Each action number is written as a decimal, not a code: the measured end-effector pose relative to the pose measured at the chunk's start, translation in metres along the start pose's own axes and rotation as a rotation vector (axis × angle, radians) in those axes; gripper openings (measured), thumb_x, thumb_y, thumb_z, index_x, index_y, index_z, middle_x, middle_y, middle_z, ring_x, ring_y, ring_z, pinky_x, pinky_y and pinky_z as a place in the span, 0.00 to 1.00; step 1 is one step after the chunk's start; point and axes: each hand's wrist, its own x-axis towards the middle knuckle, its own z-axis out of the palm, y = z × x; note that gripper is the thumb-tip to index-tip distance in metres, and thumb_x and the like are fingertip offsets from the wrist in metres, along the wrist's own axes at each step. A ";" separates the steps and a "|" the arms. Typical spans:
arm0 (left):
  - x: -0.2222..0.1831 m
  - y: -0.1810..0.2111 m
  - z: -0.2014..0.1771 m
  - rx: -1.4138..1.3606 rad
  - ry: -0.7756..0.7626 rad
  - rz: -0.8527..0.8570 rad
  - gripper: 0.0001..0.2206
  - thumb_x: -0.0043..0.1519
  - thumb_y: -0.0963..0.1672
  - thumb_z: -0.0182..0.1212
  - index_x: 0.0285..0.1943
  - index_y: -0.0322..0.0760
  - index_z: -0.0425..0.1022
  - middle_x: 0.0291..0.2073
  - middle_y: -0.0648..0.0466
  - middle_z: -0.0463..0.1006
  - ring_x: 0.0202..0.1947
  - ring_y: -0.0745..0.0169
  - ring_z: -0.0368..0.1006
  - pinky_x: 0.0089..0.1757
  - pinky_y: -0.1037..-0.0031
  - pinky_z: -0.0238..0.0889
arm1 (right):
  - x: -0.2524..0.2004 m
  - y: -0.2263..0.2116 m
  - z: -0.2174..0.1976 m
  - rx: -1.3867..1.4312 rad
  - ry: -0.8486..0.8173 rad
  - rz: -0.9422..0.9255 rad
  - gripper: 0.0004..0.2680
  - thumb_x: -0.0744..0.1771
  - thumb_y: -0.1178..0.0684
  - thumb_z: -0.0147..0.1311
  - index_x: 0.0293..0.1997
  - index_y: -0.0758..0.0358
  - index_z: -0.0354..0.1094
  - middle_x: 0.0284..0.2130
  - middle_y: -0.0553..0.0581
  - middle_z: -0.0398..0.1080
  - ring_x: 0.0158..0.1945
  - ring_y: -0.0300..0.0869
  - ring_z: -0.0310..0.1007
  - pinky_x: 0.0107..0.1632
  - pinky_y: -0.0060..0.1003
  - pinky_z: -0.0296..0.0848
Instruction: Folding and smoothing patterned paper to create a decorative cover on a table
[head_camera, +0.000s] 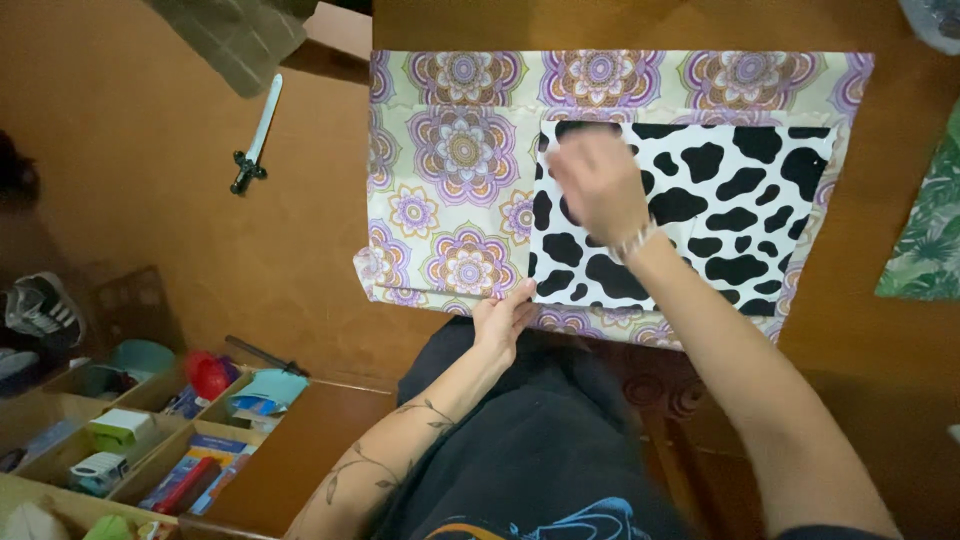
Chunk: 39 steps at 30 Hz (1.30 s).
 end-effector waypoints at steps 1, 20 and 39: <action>-0.009 0.007 0.004 -0.002 0.003 -0.003 0.27 0.49 0.44 0.81 0.46 0.23 0.65 0.34 0.44 0.76 0.36 0.55 0.76 0.52 0.56 0.69 | -0.029 -0.002 0.002 0.003 -0.004 0.000 0.03 0.69 0.54 0.60 0.38 0.57 0.73 0.33 0.54 0.70 0.42 0.46 0.72 0.48 0.37 0.71; -0.042 0.061 -0.003 -0.396 -0.153 -0.050 0.17 0.52 0.42 0.74 0.45 0.33 0.71 0.41 0.50 0.73 0.41 0.58 0.72 0.46 0.72 0.65 | -0.097 -0.021 -0.055 0.061 -0.390 -0.406 0.26 0.66 0.31 0.33 0.75 0.38 0.48 0.75 0.56 0.46 0.77 0.54 0.42 0.72 0.62 0.38; -0.075 0.057 0.013 0.948 0.152 1.722 0.19 0.62 0.35 0.59 0.64 0.26 0.68 0.56 0.31 0.70 0.61 0.30 0.65 0.61 0.48 0.53 | -0.102 -0.018 -0.052 0.045 -0.390 -0.421 0.29 0.63 0.27 0.38 0.74 0.36 0.50 0.73 0.55 0.50 0.76 0.56 0.44 0.71 0.64 0.38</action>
